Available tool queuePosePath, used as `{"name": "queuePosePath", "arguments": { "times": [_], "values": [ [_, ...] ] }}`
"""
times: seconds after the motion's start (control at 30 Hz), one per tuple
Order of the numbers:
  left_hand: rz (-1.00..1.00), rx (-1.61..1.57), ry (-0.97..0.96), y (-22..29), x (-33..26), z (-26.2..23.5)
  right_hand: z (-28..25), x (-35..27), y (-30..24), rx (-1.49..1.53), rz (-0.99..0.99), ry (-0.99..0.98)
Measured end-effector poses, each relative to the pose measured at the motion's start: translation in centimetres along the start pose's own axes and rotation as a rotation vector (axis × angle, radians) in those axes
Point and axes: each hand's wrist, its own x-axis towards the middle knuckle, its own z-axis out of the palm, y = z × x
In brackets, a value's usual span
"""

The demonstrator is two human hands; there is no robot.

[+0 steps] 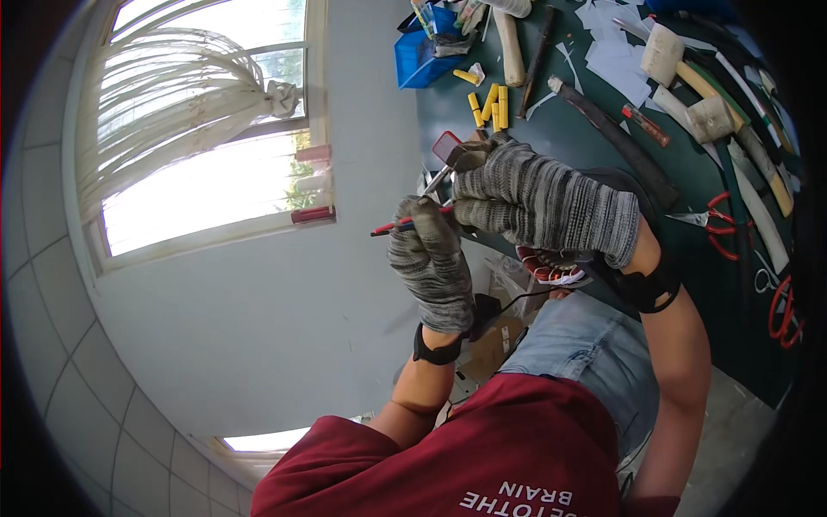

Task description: Connecting and securing wires on a motor stator using thread and scissors.

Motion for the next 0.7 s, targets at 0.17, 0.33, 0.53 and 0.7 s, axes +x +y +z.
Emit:
{"name": "queuePosePath", "arguments": {
  "times": [0.17, 0.33, 0.53, 0.7],
  "values": [
    [0.022, -0.235, -0.112, -0.4, -0.4, 1.4, -1.0, -3.0, 2.1, 0.197, 0.248, -0.044],
    [-0.134, -0.263, -0.496, -3.0, -5.3, 4.9, -0.9, -8.1, 3.1, 0.029, 0.84, 0.503],
    [0.268, -0.177, -0.484, -5.4, -10.3, 7.3, 1.0, -11.3, -1.4, 0.052, 0.768, 0.752],
    [0.146, -0.28, -0.459, -5.5, -11.3, 7.5, 0.3, -10.9, -2.1, -0.028, 0.869, 0.388]
  ]
}}
